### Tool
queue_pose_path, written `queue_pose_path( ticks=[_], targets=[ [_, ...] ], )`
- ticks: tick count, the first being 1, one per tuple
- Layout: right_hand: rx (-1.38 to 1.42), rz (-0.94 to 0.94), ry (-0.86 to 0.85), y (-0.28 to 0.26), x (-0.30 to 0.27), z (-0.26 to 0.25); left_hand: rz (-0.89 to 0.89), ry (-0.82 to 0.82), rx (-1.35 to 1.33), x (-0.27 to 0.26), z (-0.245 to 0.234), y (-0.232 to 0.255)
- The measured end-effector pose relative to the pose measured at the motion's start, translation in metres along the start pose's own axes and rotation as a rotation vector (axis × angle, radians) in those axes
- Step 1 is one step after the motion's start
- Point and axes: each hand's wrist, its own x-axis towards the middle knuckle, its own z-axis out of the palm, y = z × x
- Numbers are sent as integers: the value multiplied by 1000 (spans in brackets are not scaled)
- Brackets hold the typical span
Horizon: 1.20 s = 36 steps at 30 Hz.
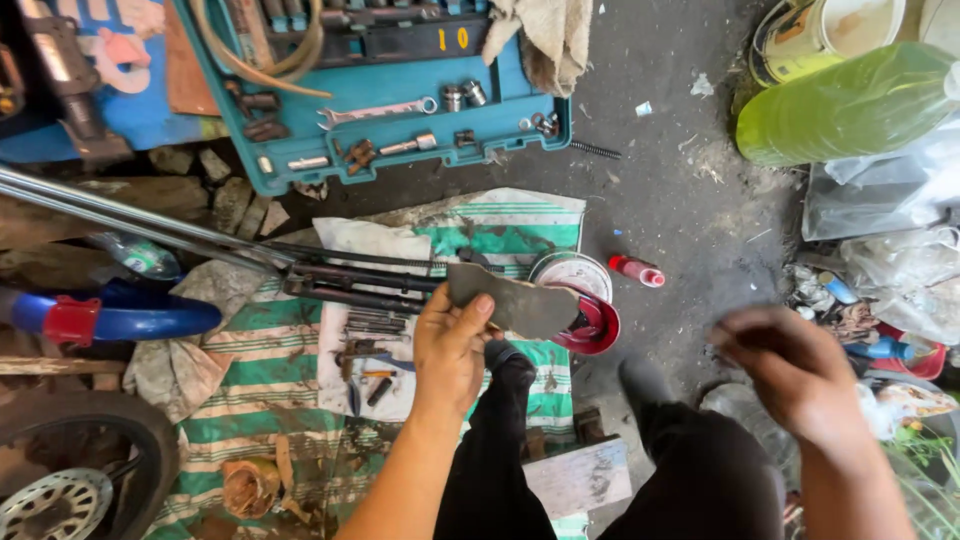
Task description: The person pours red liquid from a bottle into a red container and uses a brush to clean a cylindrical metal part. They then open a toolbox, move items aside, and retrieve a power drill before returning to clean the metal part with the brush and liquid.
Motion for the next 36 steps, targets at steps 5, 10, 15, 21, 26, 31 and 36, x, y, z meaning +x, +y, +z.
queue_pose_path(
  ticks=[5,10,15,21,26,31,36],
  targets=[
    [-7,-85,-188,66,99,61,8,50,-29,28,1,-77],
    [-89,-42,-430,158,151,61,-28,94,-35,48,-18,-171],
    [-45,-42,-360,245,180,40,-27,102,112,69,-30,-232],
    [-304,78,-297,305,174,30,10,-21,332,84,-96,-282],
    [-426,-9,-343,341,172,30,77,-24,757,85,-126,-279],
    [-590,25,-320,356,174,25,52,-89,1036,89,-134,-266],
    [-415,-328,-403,347,154,30,-228,-155,910,62,-134,-261]
  ],
)
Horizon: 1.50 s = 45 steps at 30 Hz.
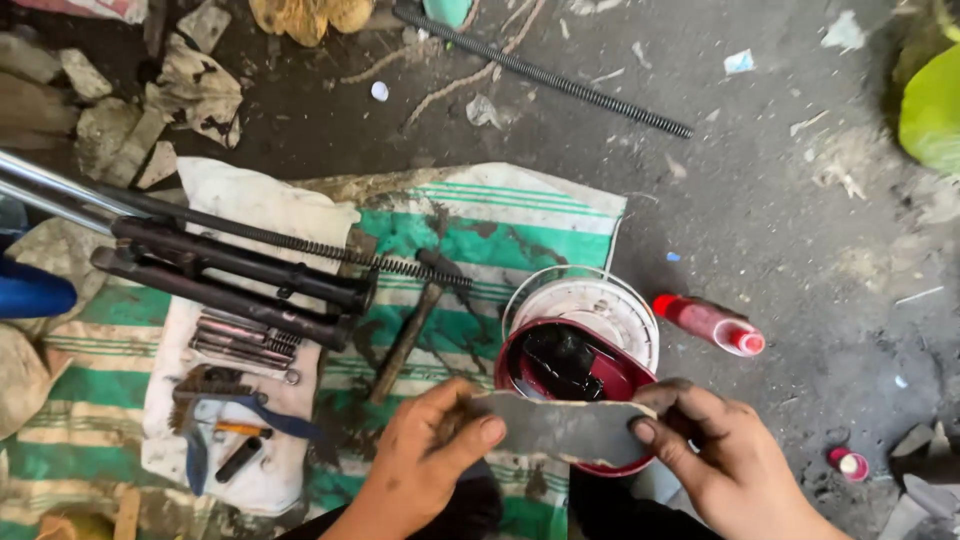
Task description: The person pours red liquid from a bottle into a red container and uses a brush to clean a cylindrical metal part. They then open a toolbox, move items aside, and retrieve a power drill before returning to clean the metal part with the brush and liquid.
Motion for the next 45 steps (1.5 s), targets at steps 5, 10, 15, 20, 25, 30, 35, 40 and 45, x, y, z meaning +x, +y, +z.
queue_pose_path(
  ticks=[5,10,15,20,25,30,35,40,45],
  targets=[
    [-44,-215,-64,-14,-16,0,463,82,418,-14,4,-3],
    [-130,-259,-89,-17,-41,10,1135,37,825,-40,30,-6],
    [-344,-498,28,-47,-60,23,1010,-24,691,-47,41,-22],
    [-585,-620,-65,-49,-70,33,1002,-46,760,-59,57,-28],
    [-543,-735,-110,-45,-57,44,1045,28,868,-52,62,-14],
    [-510,-720,-123,-56,-43,43,961,-23,799,-46,57,2],
    [-459,-810,-4,-52,-25,46,924,42,701,-37,44,11],
    [-488,-909,112,-54,-21,52,799,59,509,1,37,-7],
    [-433,-764,73,-46,0,35,763,-65,548,-24,25,25]
  ],
)
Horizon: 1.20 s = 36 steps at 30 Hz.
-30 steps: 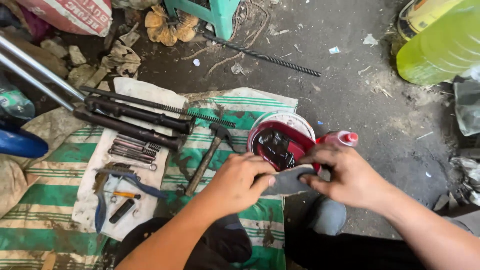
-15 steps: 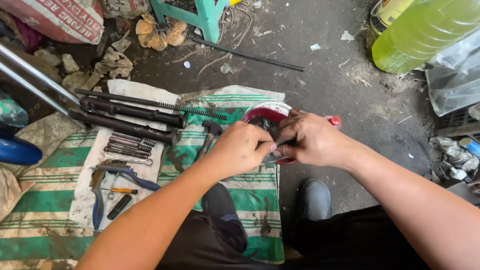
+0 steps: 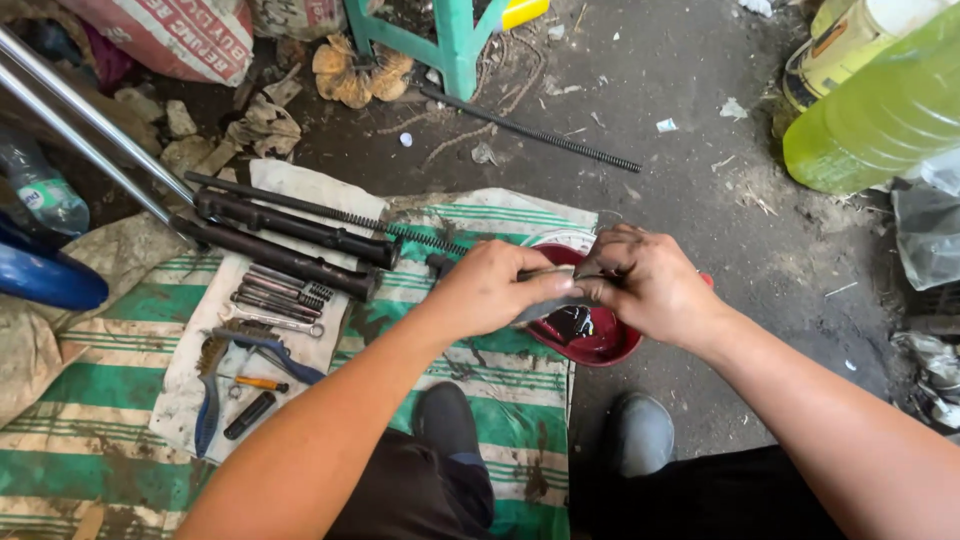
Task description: The person pours red liquid from a bottle into a red container and uses a brush to clean a cylindrical metal part. They then open a toolbox, move items aside, and retrieve a power drill before returning to clean the metal part with the brush and liquid.
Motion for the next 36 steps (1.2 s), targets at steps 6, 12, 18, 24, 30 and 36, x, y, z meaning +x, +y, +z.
queue_pose_path(
  ticks=[6,12,18,24,30,36],
  targets=[
    [31,40,-79,6,-1,11,-13,-73,18,24,10,-39],
    [-27,252,119,-17,-1,-23,-253,280,91,51,-4,-150],
    [-94,787,9,19,-24,-28,-97,792,-401,-2,-114,-133],
    [-149,803,-187,9,-28,-14,66,1206,-714,-106,-205,-195],
    [262,537,-47,110,-63,13,-614,1291,-69,-222,-102,-371],
    [223,624,-177,175,-93,22,-754,1509,-177,-282,5,-410]
  ],
)
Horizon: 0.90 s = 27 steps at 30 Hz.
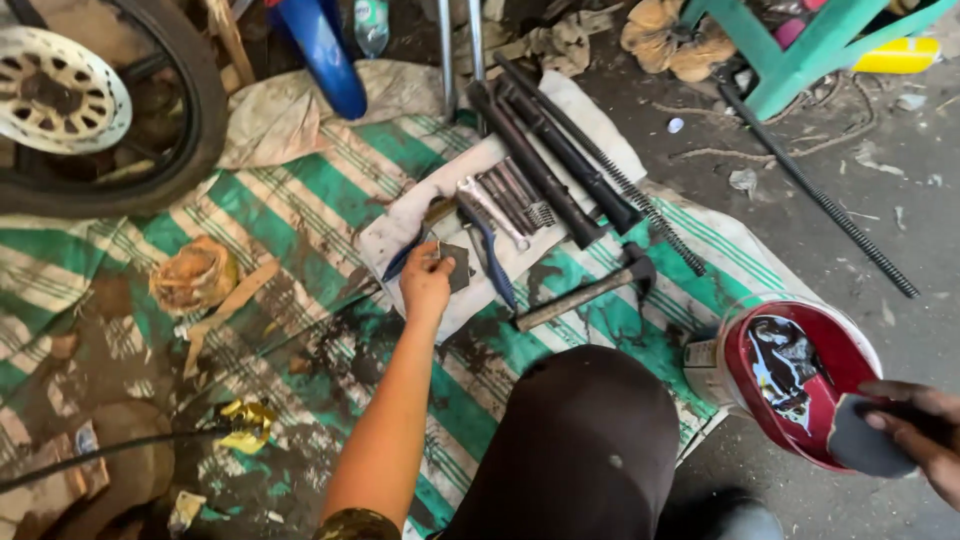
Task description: The person pours red liquid from a bottle into a red container and uses a brush to clean a cylindrical metal part. They then open a toolbox, move items aside, and retrieve a power drill before returning to clean the metal part with the brush and liquid.
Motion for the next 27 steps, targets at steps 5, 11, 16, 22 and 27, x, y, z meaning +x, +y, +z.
queue_pose_path(
  ticks=[5,11,16,22,27],
  targets=[
    [-127,68,-85,15,-2,-5,-40,52,25,-27,-2,-1],
    [-124,103,-59,32,-8,-10,26,48,174,-6,-26,19],
    [-15,71,81,-12,2,-1,246,83,194,-22,-48,70],
    [197,255,171,-133,-30,9,654,-733,101,-127,12,330],
    [571,89,272,-137,-25,33,810,-1297,304,-226,105,401]
  ],
)
